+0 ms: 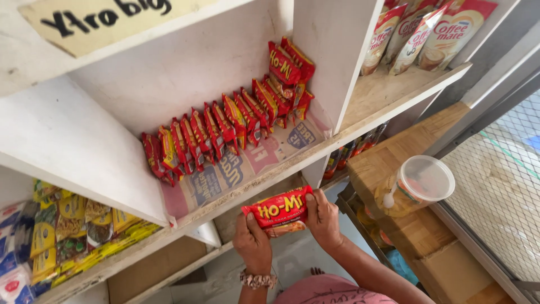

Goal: Stocking individual instant noodle packets onto a shelf from a cardboard box.

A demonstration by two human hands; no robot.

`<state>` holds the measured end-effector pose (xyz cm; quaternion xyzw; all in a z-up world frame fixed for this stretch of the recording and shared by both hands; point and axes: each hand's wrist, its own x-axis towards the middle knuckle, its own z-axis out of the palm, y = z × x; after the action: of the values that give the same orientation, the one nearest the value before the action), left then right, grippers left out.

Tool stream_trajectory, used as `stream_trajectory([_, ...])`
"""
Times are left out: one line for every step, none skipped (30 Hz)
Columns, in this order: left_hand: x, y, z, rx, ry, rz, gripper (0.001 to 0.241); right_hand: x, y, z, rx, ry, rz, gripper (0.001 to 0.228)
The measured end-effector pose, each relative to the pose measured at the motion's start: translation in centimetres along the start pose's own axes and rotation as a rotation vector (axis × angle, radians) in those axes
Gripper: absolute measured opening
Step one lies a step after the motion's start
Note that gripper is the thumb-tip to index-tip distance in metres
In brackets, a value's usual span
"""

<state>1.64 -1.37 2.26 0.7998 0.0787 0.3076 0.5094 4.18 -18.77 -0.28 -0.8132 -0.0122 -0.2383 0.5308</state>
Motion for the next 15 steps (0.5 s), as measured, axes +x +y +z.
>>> stream_trajectory([0.1, -0.1, 0.0, -0.006, -0.003, 0.011, 0.025, 0.1, 0.7, -0.1, 0.0, 0.012, -0.005, 0.023])
stream_trajectory([0.0, -0.2, 0.0, 0.008, -0.035, -0.009, 0.024, 0.1, 1.4, -0.1, 0.088, -0.019, 0.074, 0.026])
stream_trajectory([-0.1, -0.3, -0.1, 0.023, -0.066, -0.028, 0.023, 0.1, 2.1, -0.2, 0.176, -0.05, 0.151, 0.028])
stream_trajectory([0.4, -0.3, 0.1, 0.019, -0.068, -0.02, 0.023, 0.3, 2.5, -0.4, 0.177, -0.042, 0.146, 0.028])
stream_trajectory([0.9, -0.4, 0.2, -0.021, -0.092, -0.051, 0.022, 0.6, 2.9, -0.6, 0.412, -0.14, 0.202, 0.025])
stream_trajectory([1.1, -0.5, 0.3, -0.058, -0.117, -0.09, 0.022, 0.7, 3.4, -0.9, 0.645, -0.244, 0.263, 0.022])
stream_trajectory([1.8, -0.4, 0.5, -0.06, -0.119, -0.088, 0.022, 1.5, 2.3, -1.8, 0.645, -0.242, 0.262, 0.022])
stream_trajectory([2.3, -0.3, 0.5, -0.108, -0.14, -0.092, 0.022, 2.1, 1.2, -2.8, 0.595, -0.385, 0.309, 0.02])
stream_trajectory([2.8, -0.2, 0.6, -0.156, -0.162, -0.095, 0.023, 2.7, 0.1, -3.7, 0.542, -0.527, 0.356, 0.029])
stream_trajectory([3.6, -0.2, 0.8, -0.157, -0.163, -0.094, 0.023, 2.8, 0.5, -3.9, 0.542, -0.524, 0.356, 0.029])
stream_trajectory([4.4, -0.1, 1.0, -0.169, -0.185, -0.07, 0.023, 2.9, 0.8, -4.2, 0.448, -0.538, 0.374, 0.029])
stream_trajectory([5.5, 0.1, 1.4, -0.186, -0.206, -0.039, 0.023, 3.3, 1.0, -4.5, 0.353, -0.549, 0.386, 0.031])
stream_trajectory([6.8, 0.3, 1.4, -0.19, -0.207, -0.032, 0.023, 3.7, 0.3, -4.6, 0.352, -0.543, 0.379, 0.031])
stream_trajectory([8.1, 0.6, 1.6, -0.156, -0.245, 0.043, 0.023, 4.3, -0.4, -4.8, 0.389, -0.484, 0.34, 0.03])
stream_trajectory([9.5, 0.8, 1.8, -0.121, -0.283, 0.118, 0.023, 4.9, -1.2, -5.0, 0.426, -0.425, 0.299, 0.03])
